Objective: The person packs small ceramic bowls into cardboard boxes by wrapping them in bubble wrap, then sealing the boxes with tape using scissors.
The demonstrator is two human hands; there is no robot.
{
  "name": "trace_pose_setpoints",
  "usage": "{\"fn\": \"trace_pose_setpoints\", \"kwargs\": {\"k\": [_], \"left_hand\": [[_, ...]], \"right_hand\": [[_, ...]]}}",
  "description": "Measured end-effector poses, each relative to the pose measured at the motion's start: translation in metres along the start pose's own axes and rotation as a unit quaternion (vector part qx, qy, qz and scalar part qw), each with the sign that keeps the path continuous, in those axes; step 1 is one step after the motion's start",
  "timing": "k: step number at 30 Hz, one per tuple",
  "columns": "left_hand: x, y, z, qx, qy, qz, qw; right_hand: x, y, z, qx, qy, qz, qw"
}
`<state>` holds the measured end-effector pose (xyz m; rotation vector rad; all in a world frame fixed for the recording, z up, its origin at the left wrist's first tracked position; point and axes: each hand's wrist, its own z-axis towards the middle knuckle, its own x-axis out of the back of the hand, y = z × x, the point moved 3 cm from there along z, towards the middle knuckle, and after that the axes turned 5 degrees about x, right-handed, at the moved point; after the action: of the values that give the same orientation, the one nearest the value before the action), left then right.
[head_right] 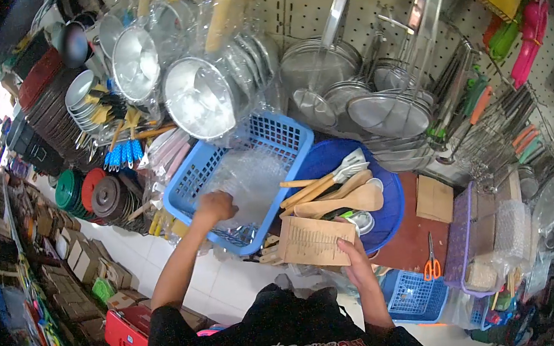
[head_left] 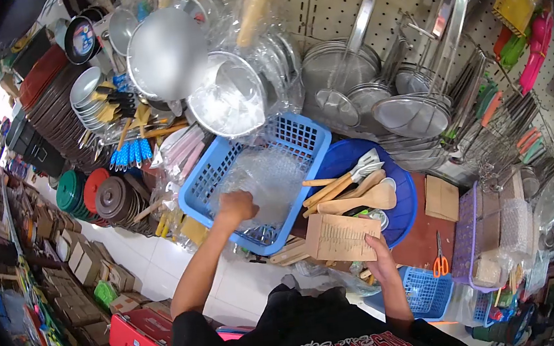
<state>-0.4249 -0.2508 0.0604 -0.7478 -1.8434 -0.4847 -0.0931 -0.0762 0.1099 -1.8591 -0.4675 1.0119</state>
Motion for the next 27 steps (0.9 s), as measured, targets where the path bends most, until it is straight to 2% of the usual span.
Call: {"fn": "trace_pose_setpoints", "kwargs": {"k": [2, 5, 7, 10, 11, 14, 15, 18, 22, 23, 26, 27], "left_hand": [[0.038, -0.013, -0.023, 0.031, 0.039, -0.111, 0.993], [0.078, -0.019, -0.061, -0.015, 0.157, -0.243, 0.957], [0.096, -0.015, -0.087, -0.048, 0.221, -0.371, 0.901], [0.108, -0.005, -0.115, -0.116, 0.286, -0.432, 0.847], [0.107, -0.002, -0.123, -0.126, 0.261, -0.479, 0.829], [0.125, 0.045, -0.158, -0.170, 0.335, -0.594, 0.711], [0.121, 0.053, -0.164, -0.183, 0.327, -0.585, 0.719], [0.106, 0.093, -0.172, -0.199, 0.255, -0.673, 0.666], [0.098, 0.171, -0.187, -0.223, 0.181, -0.723, 0.628], [0.087, 0.192, -0.183, -0.244, 0.143, -0.748, 0.600], [0.065, 0.278, -0.177, -0.132, 0.008, -0.873, 0.470], [0.061, 0.306, -0.177, -0.123, -0.032, -0.885, 0.447]], "right_hand": [[0.005, -0.005, -0.003, 0.002, 0.006, 0.011, 1.000], [0.015, -0.009, -0.010, 0.014, 0.018, 0.007, 1.000], [0.023, -0.011, -0.016, 0.021, 0.028, 0.012, 0.999], [0.039, -0.012, -0.023, 0.024, 0.039, 0.035, 0.998], [0.046, -0.012, -0.026, 0.023, 0.041, 0.039, 0.998], [0.064, -0.021, -0.037, 0.027, 0.037, 0.045, 0.998], [0.070, -0.025, -0.042, 0.032, 0.037, 0.048, 0.998], [0.092, -0.046, -0.062, 0.038, 0.039, 0.069, 0.996], [0.144, -0.062, -0.095, 0.058, 0.081, 0.074, 0.992], [0.158, -0.065, -0.104, 0.065, 0.093, 0.060, 0.992], [0.212, -0.062, -0.131, 0.081, 0.149, 0.081, 0.982], [0.230, -0.063, -0.139, 0.090, 0.163, 0.083, 0.979]]}}
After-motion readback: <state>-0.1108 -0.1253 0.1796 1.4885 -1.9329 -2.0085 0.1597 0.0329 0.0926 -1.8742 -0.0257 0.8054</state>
